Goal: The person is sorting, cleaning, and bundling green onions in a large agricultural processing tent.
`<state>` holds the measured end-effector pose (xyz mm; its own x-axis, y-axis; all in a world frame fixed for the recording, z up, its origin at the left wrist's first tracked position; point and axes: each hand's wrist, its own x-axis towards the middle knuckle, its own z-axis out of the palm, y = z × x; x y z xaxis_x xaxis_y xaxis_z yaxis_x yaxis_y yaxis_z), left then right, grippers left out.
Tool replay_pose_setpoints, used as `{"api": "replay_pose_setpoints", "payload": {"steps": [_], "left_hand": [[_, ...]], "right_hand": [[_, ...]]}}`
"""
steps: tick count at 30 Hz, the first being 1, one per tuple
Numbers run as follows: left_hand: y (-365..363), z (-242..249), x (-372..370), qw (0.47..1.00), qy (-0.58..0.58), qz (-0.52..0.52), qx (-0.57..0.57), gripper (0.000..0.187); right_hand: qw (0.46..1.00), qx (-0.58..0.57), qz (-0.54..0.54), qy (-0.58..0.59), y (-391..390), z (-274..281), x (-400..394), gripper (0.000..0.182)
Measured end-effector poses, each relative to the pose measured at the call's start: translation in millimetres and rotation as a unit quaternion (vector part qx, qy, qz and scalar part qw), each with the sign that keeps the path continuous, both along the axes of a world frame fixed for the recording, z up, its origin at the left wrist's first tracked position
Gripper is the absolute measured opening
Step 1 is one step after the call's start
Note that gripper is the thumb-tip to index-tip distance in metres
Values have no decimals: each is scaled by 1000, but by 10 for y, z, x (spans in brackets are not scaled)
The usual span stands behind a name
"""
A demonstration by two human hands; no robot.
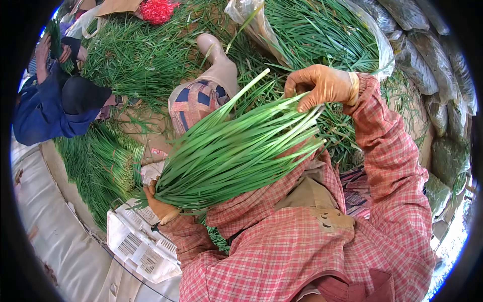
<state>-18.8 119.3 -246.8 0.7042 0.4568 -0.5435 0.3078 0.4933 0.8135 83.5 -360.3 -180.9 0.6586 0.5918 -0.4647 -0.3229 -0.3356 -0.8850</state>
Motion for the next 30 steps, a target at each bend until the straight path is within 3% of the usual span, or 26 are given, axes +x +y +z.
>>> {"api": "replay_pose_setpoints", "payload": {"steps": [1, 4, 7, 10, 11, 13, 14, 15, 17, 19, 20, 21, 23, 25, 27, 29, 30], "left_hand": [[-29, 23, 5, 1000, 12, 7, 4, 40], [-330, 288, 117, 996, 71, 48, 3, 40], [-79, 139, 55, 992, 9, -26, -122, 41], [89, -6, 10, 997, 1, -57, -47, 40], [96, -5, -7, 998, -1, -50, -33, 40], [106, -10, -34, 999, -5, -38, -7, 40], [43, 16, -38, 997, 1, -49, 66, 40], [-77, 65, -31, 989, 5, -58, 138, 40], [-59, 65, -24, 987, 1, -67, 143, 39], [166, -47, -23, 998, -11, -69, 7, 46], [123, 2, -10, 999, 2, -45, 20, 47], [30, 56, 36, 999, 12, -23, 33, 47], [2, 98, 85, 999, 13, 1, 41, 48], [141, 52, 79, 1000, -8, -5, 29, 46], [257, 42, 44, 999, -37, -16, 7, 43], [292, 27, -37, 997, -57, -40, 36, 36], [262, 10, -47, 993, -65, -59, 81, 32]], "right_hand": [[1000, 13, 0, 14, -5, 14, -47, 30], [993, -46, 29, -102, -90, 76, -140, 29], [978, -150, 21, -142, -233, 130, -257, 26], [950, -228, -61, -203, -559, 70, -462, 22], [944, -273, -124, -139, -774, 24, -555, 21], [926, -298, -160, -170, -1347, -125, -829, 21], [887, -412, -141, -153, -1684, -244, -994, 20], [814, -555, -71, -157, -1866, -360, -1137, 20], [595, -786, 68, -150, -2054, -535, -1312, 21], [660, -626, -62, -410, -1367, -255, -1092, 23], [760, -490, -125, -408, -932, -46, -881, 25], [795, -350, -159, -470, -565, 33, -708, 25], [864, -222, -137, -429, -86, -90, -428, 29], [917, -226, -65, -322, 298, -166, -258, 30], [951, -118, -73, -275, 486, -284, -277, 23], [882, -136, -53, -448, 527, -381, -316, 19], [860, -187, -34, -474, 495, -384, -351, 19]]}}
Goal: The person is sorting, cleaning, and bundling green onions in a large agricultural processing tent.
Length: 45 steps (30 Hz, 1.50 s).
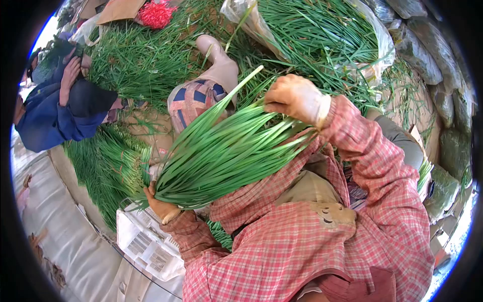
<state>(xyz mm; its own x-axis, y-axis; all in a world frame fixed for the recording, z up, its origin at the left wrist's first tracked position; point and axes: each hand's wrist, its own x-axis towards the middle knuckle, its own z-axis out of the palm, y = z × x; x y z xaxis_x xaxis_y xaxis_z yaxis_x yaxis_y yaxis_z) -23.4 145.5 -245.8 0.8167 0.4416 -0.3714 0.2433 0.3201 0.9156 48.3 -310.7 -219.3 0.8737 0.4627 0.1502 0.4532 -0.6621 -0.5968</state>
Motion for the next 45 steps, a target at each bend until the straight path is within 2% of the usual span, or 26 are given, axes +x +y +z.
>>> {"api": "replay_pose_setpoints", "payload": {"steps": [3, 6, 8, 10, 13, 14, 15, 16, 17, 18, 19, 21, 24, 28, 31, 32, 35, 36, 37, 38, 39, 41, 42, 43, 44, 45], "left_hand": [[-36, 44, 29, 991, -13, -93, 94, 21], [-128, 130, 130, 987, -96, -42, -120, 23], [-270, 296, 217, 994, -88, 20, -56, 21], [-385, 567, 303, 956, -159, -15, -246, 33], [-470, 803, 449, 971, -176, 33, -158, 39], [-789, 1063, 502, 980, -164, 84, -68, 37], [-862, 1158, 527, 981, -190, 42, -11, 37], [-894, 1264, 557, 974, -222, 3, 54, 37], [-1050, 1457, 624, 968, -239, -6, -77, 37], [-1090, 1555, 717, 924, -280, -18, -258, 38], [-1213, 1660, 766, 918, -283, -59, -272, 39], [-1486, 1894, 881, 912, -296, -120, -260, 40], [-2072, 2373, 962, 920, -287, -164, -212, 42], [-2532, 2665, 1272, 894, -315, -256, -190, 44], [-2760, 2944, 1500, 868, -365, -289, -173, 44], [-2829, 3045, 1562, 864, -386, -286, -151, 45], [-2884, 3337, 1859, 853, -419, -273, -146, 43], [-2883, 3455, 1957, 845, -433, -277, -145, 42], [-2897, 3555, 2030, 840, -439, -284, -147, 40], [-2946, 3642, 2083, 834, -480, -258, -90, 40], [-3026, 3707, 2097, 824, -515, -235, -37, 40], [-3115, 3914, 2026, 840, -449, -288, -102, 39], [-3152, 3947, 2051, 829, -455, -311, -95, 40], [-3189, 3949, 2083, 815, -465, -334, -87, 40], [-3214, 3931, 2107, 807, -474, -347, -57, 38], [-3271, 3907, 2117, 797, -486, -359, -26, 37]], "right_hand": [[988, -115, -11, -100, 0, 45, -131, 15], [977, -166, -12, -133, 23, 18, -188, 9], [967, -183, -27, -175, 52, -57, -229, 6], [977, -142, -41, -155, 40, -90, -265, 7], [985, -71, -104, -117, -51, -162, -326, 8], [982, -23, -150, -112, -71, -212, -350, 6], [973, 34, -194, -118, -80, -280, -350, 5], [962, 97, -248, -63, -138, -457, -405, 6], [938, 127, -320, -32, -182, -609, -437, 9], [903, 202, -379, 16, -233, -645, -400, 10], [888, 201, -413, -33, -312, -708, -397, 8], [815, 314, -479, 89, -550, -795, -457, 10], [745, 457, -482, 65, -943, -1100, -550, 14], [691, 505, -517, -20, -1378, -1237, -739, 16], [649, 522, -553, 21, -1670, -1312, -898, 16], [666, 433, -607, 18, -1748, -1327, -949, 17], [665, 234, -709, -14, -2321, -2399, -1104, 17], [664, 244, -697, 119, -2298, -2189, -1188, 22], [745, 40, -640, 184, -2250, -1994, -1270, 34], [790, -50, -594, 143, -2169, -2023, -1372, 58], [770, -61, -593, 226, -1918, -1378, -1269, 76], [756, -91, -625, 173, -1583, -633, -1157, 86], [806, -89, -582, 66, -1496, -624, -1133, 80], [831, 22, -529, 171, -1269, -229, -1019, 70], [891, 125, -425, 99, -1043, -244, -968, 59], [883, 338, -251, 209, -733, 351, -940, 56]]}}
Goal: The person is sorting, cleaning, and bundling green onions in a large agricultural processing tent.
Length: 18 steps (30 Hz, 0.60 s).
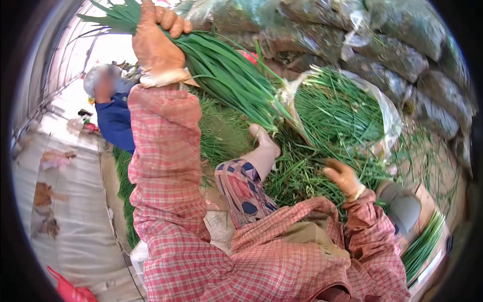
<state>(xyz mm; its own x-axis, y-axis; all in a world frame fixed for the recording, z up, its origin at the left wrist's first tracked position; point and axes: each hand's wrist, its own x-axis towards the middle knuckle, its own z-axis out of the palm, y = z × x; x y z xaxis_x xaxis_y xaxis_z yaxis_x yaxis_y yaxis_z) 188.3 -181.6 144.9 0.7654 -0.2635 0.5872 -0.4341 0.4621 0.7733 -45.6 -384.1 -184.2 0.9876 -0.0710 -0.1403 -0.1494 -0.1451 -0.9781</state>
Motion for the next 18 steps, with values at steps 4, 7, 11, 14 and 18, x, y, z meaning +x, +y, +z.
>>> {"api": "replay_pose_setpoints", "payload": {"steps": [4, 7, 11, 14, 18], "left_hand": [[-229, -249, -330, 997, -48, 33, 45, 42], [-212, -515, -681, 989, -91, -21, 115, 47], [60, -980, -1187, 965, -128, -143, 178, 45], [203, -1230, -1393, 980, -110, -110, 126, 43], [607, -1122, -1210, 988, 32, -150, 21, 39]], "right_hand": [[769, 578, 268, 57, 908, 665, 388, 92], [616, 754, 161, 165, 1192, 919, 739, 97], [551, 817, 154, 75, 1321, 815, 828, 95], [615, 770, 124, 116, 1350, 626, 638, 88], [766, 555, 310, 97, 1212, 355, -46, 71]]}}
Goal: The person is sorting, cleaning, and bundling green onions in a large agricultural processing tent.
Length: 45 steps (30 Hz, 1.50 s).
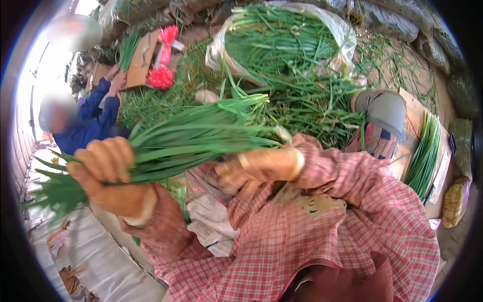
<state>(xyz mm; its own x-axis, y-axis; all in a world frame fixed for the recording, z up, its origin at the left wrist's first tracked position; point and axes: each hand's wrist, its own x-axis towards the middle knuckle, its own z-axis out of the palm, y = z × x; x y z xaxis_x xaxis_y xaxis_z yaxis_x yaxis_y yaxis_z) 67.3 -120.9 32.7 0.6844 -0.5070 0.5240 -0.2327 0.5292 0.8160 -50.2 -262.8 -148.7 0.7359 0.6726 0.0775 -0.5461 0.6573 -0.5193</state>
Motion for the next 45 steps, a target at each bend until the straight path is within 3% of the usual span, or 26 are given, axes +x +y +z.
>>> {"api": "replay_pose_setpoints", "payload": {"steps": [2, 4, 6, 8, 10, 11, 12, 14, 16, 18, 20, 25, 31, 35, 37, 38, 40, 41, 43, 44, 45], "left_hand": [[278, 42, 83, 997, 71, 8, -15, 39], [543, 60, 88, 993, 110, 25, -25, 39], [808, 53, 21, 990, 124, 51, -31, 39], [1033, 19, -73, 988, 116, 100, -28, 40], [1229, -22, -150, 987, 91, 127, -37, 40], [1281, -24, -196, 987, 95, 116, -53, 40], [1354, -23, -234, 987, 96, 112, -64, 40], [1498, -16, -294, 986, 100, 104, -87, 40], [1525, -20, -365, 986, 91, 95, -106, 39], [1567, -22, -414, 987, 76, 85, -110, 39], [1555, -38, -451, 986, 59, 104, -114, 37], [1526, -39, -489, 988, 27, 107, -107, 36], [1526, -97, -463, 984, 25, 132, -120, 36], [1372, -125, -415, 985, 37, 116, -120, 36], [1321, -77, -359, 991, 32, 83, -104, 36], [1265, -44, -339, 991, 41, 69, -104, 36], [1122, 30, -286, 992, 53, 43, -104, 36], [1017, 59, -254, 993, 51, 31, -105, 36], [783, 127, -185, 994, 46, -1, -96, 36], [625, 172, -153, 995, 43, -24, -92, 35], [436, 216, -135, 995, 26, -26, -90, 35]], "right_hand": [[964, -161, 74, -199, -185, -126, -327, 49], [912, -319, 47, -256, -439, -167, -564, 30], [911, -392, -83, -100, -589, -240, -577, 21], [850, -449, -275, -2, -531, -209, -328, 14], [800, -486, -348, -42, -430, -133, -11, 13], [747, -484, -419, -181, -364, -173, 170, 16], [740, -475, -410, -243, -303, -148, 352, 26], [759, -458, -372, -274, -127, 49, 589, 35], [741, -418, -374, -369, 86, -49, 858, 41], [764, -419, -307, -383, 215, 13, 987, 43], [792, -346, -291, -411, 355, -30, 1089, 43], [840, -324, -224, -373, 510, -106, 1063, 17], [662, -460, -349, -479, 244, 71, 901, 10], [611, -562, -368, -420, -507, -163, 592, 14], [508, -720, -338, -331, -1150, -662, 359, 17], [344, -914, -123, -176, -1408, -736, 246, 21], [295, -936, -141, -134, -1579, -611, -138, 45], [279, -888, -254, -263, -1504, -606, -276, 55], [613, -728, -191, -241, -906, 12, -326, 50], [799, -558, -71, -213, -649, 261, -314, 48], [913, -346, 63, -205, -469, 271, -315, 49]]}}
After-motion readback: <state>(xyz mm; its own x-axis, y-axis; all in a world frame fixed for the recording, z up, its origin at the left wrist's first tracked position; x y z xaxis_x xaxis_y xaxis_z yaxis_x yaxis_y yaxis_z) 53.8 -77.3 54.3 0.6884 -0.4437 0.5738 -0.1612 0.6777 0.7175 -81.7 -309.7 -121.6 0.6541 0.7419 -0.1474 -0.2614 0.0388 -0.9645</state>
